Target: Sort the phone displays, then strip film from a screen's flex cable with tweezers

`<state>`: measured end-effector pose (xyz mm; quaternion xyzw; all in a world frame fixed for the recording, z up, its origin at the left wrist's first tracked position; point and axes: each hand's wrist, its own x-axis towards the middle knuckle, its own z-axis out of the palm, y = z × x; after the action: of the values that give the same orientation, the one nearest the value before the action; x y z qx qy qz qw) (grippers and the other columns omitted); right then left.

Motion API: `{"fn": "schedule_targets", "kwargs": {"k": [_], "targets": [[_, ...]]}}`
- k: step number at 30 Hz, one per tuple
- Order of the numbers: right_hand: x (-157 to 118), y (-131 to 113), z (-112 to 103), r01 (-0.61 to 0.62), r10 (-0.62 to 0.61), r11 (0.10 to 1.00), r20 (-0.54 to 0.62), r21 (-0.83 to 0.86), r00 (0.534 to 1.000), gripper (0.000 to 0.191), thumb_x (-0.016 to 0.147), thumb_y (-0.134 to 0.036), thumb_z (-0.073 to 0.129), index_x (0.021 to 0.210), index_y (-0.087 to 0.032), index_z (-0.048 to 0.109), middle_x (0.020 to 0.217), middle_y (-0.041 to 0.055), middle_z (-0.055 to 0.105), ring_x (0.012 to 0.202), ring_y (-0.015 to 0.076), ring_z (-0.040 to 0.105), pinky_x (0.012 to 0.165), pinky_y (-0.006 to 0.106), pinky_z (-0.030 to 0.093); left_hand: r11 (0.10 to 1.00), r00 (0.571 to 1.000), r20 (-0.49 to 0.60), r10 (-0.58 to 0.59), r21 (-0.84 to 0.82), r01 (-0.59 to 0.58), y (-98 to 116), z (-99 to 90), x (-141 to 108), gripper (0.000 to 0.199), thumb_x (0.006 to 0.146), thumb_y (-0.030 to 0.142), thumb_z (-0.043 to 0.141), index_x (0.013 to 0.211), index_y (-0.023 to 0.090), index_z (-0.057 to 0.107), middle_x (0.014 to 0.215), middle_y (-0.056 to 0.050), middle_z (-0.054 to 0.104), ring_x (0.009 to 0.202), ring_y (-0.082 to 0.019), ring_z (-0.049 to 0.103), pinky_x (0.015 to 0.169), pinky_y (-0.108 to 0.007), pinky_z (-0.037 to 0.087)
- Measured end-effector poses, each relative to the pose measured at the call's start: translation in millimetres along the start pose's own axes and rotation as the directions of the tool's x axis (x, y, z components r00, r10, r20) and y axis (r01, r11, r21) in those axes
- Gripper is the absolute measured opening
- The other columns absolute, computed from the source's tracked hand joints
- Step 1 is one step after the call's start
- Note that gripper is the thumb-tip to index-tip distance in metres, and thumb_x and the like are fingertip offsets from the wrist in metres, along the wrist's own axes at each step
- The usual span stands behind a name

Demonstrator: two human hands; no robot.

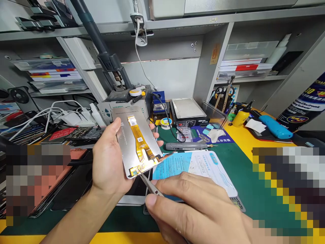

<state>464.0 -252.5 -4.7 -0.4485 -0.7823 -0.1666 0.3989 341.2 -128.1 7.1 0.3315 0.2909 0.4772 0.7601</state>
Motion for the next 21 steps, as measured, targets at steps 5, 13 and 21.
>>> {"fn": "schedule_targets", "kwargs": {"k": [5,13,21], "targets": [[-7.6,0.6,-2.3,0.006,-0.006,1.0,0.078,0.002,0.997,0.014,0.093,-0.016,0.066,0.093,-0.023,0.078,0.089,0.0032,0.082,0.077,0.0138,0.079,0.071,0.013,0.062,0.997,0.998,0.014,-0.065,-0.051,0.065,-2.2,-2.3,1.4,0.047,0.091,0.053,0.044,0.091,0.016,0.073,0.083,-0.011,0.074,0.069,-0.029,0.072,0.063,-0.043,0.062],[-32.2,-7.9,25.5,-0.115,0.106,0.992,-0.166,-0.048,0.98,0.026,0.1,-0.019,0.051,0.094,-0.025,0.076,0.088,0.0045,0.08,0.081,0.016,0.078,0.074,0.02,0.063,0.985,0.99,0.007,-0.143,-0.097,0.143,-5.3,-5.1,2.2,0.049,0.09,0.056,0.047,0.093,0.015,0.072,0.087,-0.012,0.075,0.074,-0.029,0.073,0.06,-0.043,0.062],[-33.3,-0.5,16.6,-0.024,0.019,0.998,-0.089,-0.064,0.996,0.027,0.1,-0.023,0.048,0.101,-0.025,0.075,0.092,0.0052,0.08,0.084,0.0188,0.078,0.077,0.024,0.064,0.973,0.982,0.04,-0.185,-0.135,0.188,-5.2,-5.1,1.7,0.048,0.092,0.055,0.045,0.091,0.015,0.072,0.085,-0.012,0.074,0.076,-0.03,0.073,0.061,-0.043,0.063]]}}
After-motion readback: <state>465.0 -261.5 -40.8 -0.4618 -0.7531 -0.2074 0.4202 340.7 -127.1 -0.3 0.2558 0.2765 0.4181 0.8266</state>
